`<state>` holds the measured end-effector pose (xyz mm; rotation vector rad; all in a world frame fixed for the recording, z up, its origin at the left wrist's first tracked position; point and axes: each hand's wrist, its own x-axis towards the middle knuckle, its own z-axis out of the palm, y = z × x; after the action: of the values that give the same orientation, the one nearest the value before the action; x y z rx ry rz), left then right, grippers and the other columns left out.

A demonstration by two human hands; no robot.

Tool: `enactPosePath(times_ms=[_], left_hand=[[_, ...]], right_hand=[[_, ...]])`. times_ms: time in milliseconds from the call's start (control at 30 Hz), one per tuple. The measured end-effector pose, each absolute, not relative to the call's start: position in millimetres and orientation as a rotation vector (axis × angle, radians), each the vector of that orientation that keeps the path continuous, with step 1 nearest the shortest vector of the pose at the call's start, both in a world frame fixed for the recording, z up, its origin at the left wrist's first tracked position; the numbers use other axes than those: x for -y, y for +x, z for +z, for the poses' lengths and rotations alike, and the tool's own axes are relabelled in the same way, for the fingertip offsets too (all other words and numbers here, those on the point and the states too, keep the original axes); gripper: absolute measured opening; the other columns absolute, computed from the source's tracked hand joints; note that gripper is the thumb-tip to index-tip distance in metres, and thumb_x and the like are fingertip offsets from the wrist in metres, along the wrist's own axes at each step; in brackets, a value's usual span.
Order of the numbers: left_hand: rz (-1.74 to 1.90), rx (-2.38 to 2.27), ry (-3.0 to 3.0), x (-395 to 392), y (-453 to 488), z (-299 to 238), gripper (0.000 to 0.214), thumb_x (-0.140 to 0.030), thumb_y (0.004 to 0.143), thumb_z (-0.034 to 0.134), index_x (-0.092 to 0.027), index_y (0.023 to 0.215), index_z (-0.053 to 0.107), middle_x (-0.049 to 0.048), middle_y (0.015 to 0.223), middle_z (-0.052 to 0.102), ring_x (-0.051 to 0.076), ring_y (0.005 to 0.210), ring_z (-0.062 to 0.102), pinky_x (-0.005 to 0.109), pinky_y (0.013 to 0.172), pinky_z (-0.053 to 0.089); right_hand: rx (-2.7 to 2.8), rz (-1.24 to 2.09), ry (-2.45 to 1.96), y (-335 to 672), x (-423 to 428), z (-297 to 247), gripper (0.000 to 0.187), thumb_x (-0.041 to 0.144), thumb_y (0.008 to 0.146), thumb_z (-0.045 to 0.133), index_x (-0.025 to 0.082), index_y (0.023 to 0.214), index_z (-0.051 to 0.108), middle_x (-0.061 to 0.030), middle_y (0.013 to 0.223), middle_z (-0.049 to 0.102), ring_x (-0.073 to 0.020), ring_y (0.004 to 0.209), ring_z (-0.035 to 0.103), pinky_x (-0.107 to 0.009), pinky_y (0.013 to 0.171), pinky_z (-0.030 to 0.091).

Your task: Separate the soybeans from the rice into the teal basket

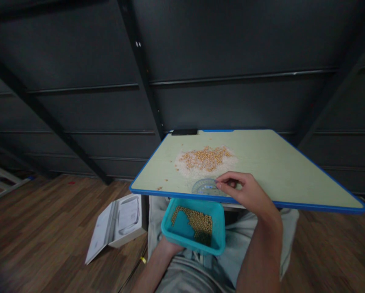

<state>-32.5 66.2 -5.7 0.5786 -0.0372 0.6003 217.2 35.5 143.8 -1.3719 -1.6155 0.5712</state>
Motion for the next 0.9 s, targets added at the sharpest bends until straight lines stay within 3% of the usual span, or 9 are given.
enactPosePath(times_ms=[300, 667, 900], left_hand=[[0.618, -0.058, 0.544, -66, -39, -28, 0.043, -0.051, 0.093, 0.051, -0.029, 0.096, 0.087, 0.0063, 0.136, 0.079, 0.029, 0.151, 0.052, 0.052, 0.129, 0.033], [0.604, -0.117, 0.576, -68, -37, -26, 0.046, -0.057, 0.086, 0.059, -0.025, 0.105, 0.085, 0.0105, 0.129, 0.081, 0.033, 0.143, 0.060, 0.052, 0.125, 0.039], [0.642, -0.144, 0.568, -69, -42, -42, 0.042, -0.050, 0.094, 0.048, -0.030, 0.097, 0.086, 0.0032, 0.128, 0.082, 0.029, 0.141, 0.061, 0.053, 0.121, 0.042]], right_hand=[[1.525, 0.420, -1.408, 207, -55, 135, 0.020, 0.042, 0.087, 0.075, 0.023, 0.088, 0.082, -0.0052, 0.082, 0.081, -0.0226, 0.070, 0.070, -0.035, 0.064, 0.054], [1.004, 0.084, -1.477, 221, -66, 124, 0.025, 0.043, 0.085, 0.075, 0.020, 0.092, 0.080, -0.0103, 0.088, 0.081, -0.0278, 0.080, 0.074, -0.039, 0.069, 0.056], [0.877, 0.155, -1.387, 228, -70, 117, 0.023, 0.040, 0.079, 0.079, 0.020, 0.089, 0.078, -0.0086, 0.085, 0.079, -0.0260, 0.079, 0.073, -0.040, 0.074, 0.057]])
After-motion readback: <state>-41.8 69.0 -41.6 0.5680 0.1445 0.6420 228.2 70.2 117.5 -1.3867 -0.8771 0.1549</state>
